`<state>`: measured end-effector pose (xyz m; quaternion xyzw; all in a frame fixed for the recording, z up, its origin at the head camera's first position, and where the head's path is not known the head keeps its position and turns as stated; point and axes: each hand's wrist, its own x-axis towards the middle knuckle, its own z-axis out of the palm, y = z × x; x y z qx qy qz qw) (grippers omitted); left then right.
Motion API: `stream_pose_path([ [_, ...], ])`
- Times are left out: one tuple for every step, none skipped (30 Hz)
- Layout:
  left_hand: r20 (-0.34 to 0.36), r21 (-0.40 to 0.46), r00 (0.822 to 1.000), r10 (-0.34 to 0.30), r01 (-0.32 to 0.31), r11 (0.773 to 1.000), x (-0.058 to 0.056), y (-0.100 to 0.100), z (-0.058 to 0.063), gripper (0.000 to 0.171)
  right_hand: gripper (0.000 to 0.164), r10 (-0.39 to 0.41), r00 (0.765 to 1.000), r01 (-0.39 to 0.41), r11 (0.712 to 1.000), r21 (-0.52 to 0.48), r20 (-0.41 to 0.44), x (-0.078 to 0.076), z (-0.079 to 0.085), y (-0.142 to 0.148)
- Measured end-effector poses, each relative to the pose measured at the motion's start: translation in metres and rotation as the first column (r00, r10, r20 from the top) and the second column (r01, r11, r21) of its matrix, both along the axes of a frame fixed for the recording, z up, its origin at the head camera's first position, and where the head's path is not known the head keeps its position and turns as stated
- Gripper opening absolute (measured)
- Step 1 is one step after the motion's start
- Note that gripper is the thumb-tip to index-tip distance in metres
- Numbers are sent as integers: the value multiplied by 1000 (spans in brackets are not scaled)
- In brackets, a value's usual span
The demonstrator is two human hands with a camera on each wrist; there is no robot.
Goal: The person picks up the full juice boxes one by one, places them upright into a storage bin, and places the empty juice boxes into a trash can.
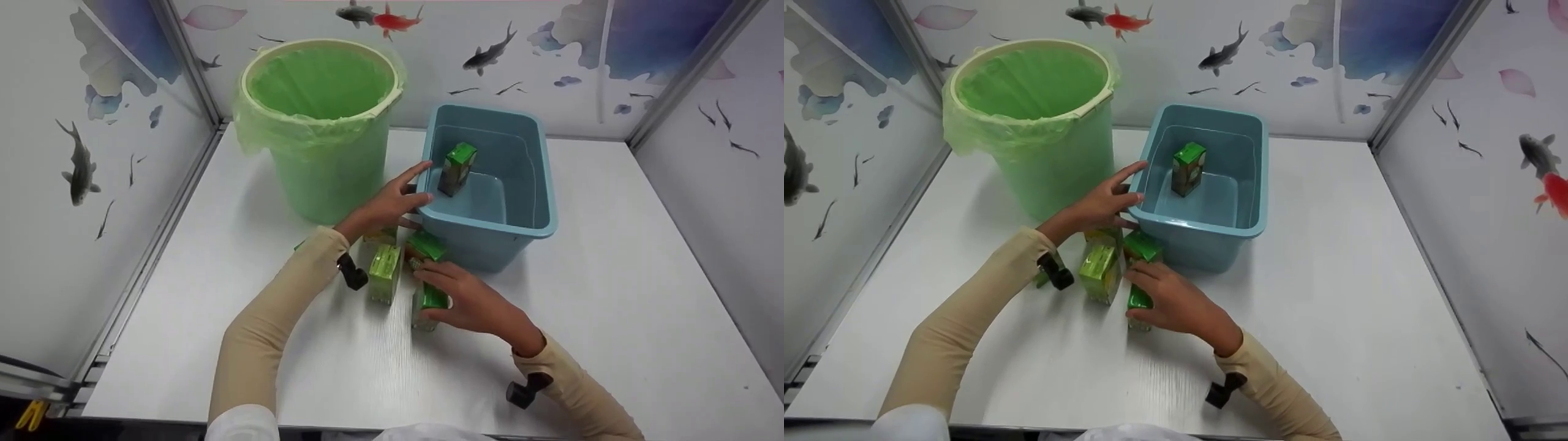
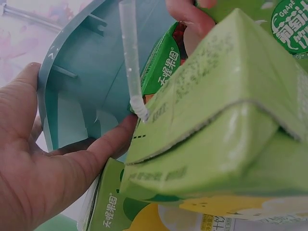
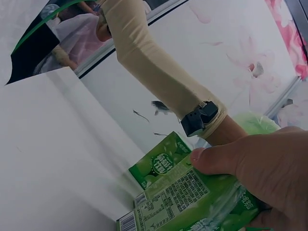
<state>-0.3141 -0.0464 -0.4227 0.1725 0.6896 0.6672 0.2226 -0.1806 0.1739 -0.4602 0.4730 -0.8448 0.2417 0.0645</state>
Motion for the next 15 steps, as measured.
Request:
stream_pose_path([
  [2,3,1000,-6,6,1000,0,0,0,73,66,-3,1000,3,1000,-2,5,0,2,0],
  [3,3,1000,-12,12,1000,0,0,0,73,67,-5,1000,5,1000,-6,8,1,4,1],
  [4,4,1000,-16,16,1000,-1,1,0,73,68,-6,1000,6,1000,-11,10,1,7,1],
  [7,9,1000,-19,19,1000,-1,1,1,73,69,-4,1000,4,1000,-16,8,1,10,1],
  [8,12,1000,-20,20,1000,-1,1,1,73,70,1,1000,-1,1000,-25,2,1,13,1],
  [9,14,1000,-19,19,1000,-1,0,1,73,70,8,1000,-8,999,-36,-9,2,16,1],
  [6,14,1000,-18,18,1000,-2,0,1,73,70,14,1000,-15,999,-47,-21,2,20,1],
  [-1,14,1000,-17,17,1000,-2,0,1,73,71,21,999,-23,998,-58,-38,2,23,1],
  [-4,14,1000,-15,15,1000,-2,0,2,73,72,28,998,-31,997,-69,-57,2,26,1],
  [-7,14,1000,-16,16,1000,-2,0,2,73,73,34,997,-40,996,-80,-76,2,28,1],
  [-12,11,1000,-18,18,1000,-2,0,2,73,74,43,995,-51,995,-91,-93,3,31,1],
  [-14,5,1000,-18,18,1000,-1,-1,2,73,75,50,993,-60,993,-98,-106,3,32,1],
  [-16,-1,1000,-17,17,1000,-1,-1,2,73,75,57,991,-69,992,-103,-120,3,34,1],
  [-17,-4,1000,-16,16,1000,-1,-1,1,73,76,64,990,-78,991,-108,-129,3,35,1],
  [-14,-6,1000,-13,13,1000,-1,-2,0,72,75,69,988,-84,990,-111,-136,3,37,1],
])
